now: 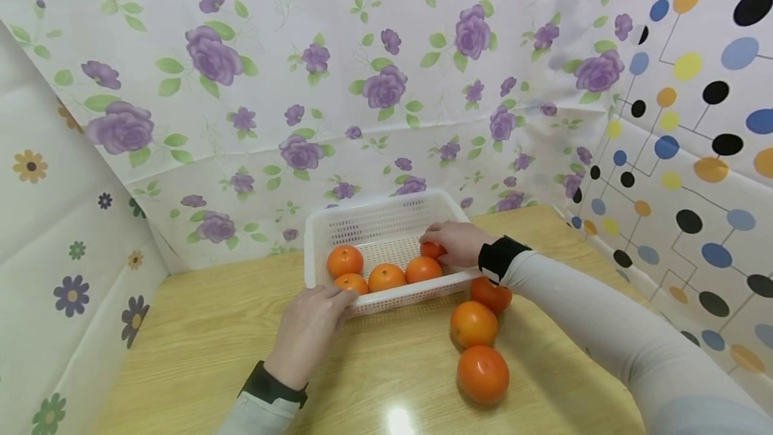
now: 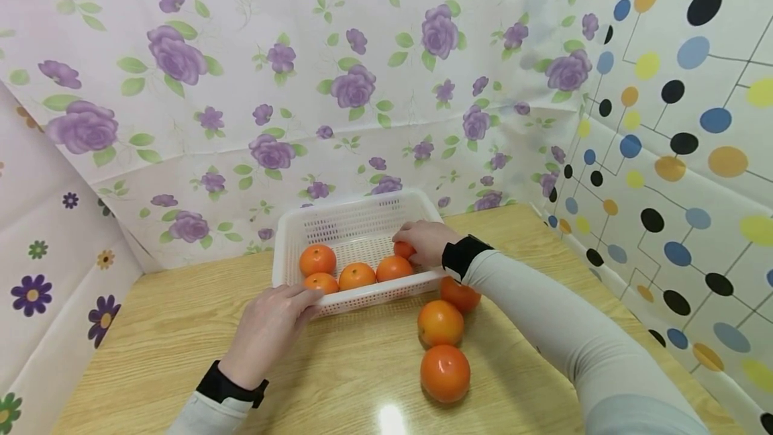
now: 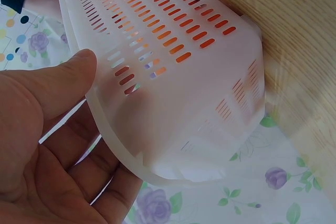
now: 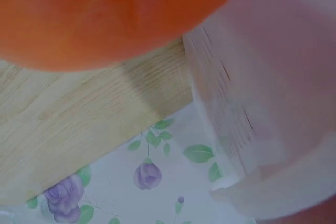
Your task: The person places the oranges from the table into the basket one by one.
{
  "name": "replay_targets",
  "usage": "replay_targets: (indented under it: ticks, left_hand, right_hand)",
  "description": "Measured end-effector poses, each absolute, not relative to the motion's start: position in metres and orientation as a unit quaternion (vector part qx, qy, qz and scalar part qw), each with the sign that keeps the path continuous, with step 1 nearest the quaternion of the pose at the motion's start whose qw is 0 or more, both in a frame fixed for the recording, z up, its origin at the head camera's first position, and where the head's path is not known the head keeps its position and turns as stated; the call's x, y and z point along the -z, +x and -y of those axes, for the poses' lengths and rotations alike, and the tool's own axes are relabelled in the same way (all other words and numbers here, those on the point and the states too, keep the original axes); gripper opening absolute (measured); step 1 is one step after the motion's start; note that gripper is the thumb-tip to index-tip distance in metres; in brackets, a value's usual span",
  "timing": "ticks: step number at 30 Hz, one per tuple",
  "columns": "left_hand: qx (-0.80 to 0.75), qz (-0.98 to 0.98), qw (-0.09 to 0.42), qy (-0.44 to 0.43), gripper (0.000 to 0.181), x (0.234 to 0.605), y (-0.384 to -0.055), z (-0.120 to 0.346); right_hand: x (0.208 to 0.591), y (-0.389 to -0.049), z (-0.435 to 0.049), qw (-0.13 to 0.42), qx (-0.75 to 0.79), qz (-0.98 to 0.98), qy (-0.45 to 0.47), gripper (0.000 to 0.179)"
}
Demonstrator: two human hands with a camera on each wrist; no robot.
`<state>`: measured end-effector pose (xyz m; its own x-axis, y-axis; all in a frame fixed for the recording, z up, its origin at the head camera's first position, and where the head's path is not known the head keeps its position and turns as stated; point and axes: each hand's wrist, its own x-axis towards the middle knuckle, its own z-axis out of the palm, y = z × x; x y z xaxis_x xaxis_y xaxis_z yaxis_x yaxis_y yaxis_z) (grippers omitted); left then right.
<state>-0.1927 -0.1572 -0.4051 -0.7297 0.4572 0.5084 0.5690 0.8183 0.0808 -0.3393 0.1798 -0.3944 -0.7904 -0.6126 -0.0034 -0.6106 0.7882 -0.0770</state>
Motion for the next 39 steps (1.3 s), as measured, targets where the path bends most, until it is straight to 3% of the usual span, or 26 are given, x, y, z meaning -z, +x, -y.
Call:
replay_targets:
  ticks: [14,39]
  left_hand:
    - [0.117,0.921,0.242,-0.281,0.030,0.4061,-0.1925,0.1577]
    - [0.126,0.920,0.241,-0.282,0.031,0.4063,-0.1929,0.1576]
  right_hand:
    - [0.3983,-0.3413,-0.1808,0.021,0.044,-0.948,-0.316,0.055]
    - [0.3971,-0.3393,-0.1843,0.015,0.029,-0.946,-0.323,0.046]
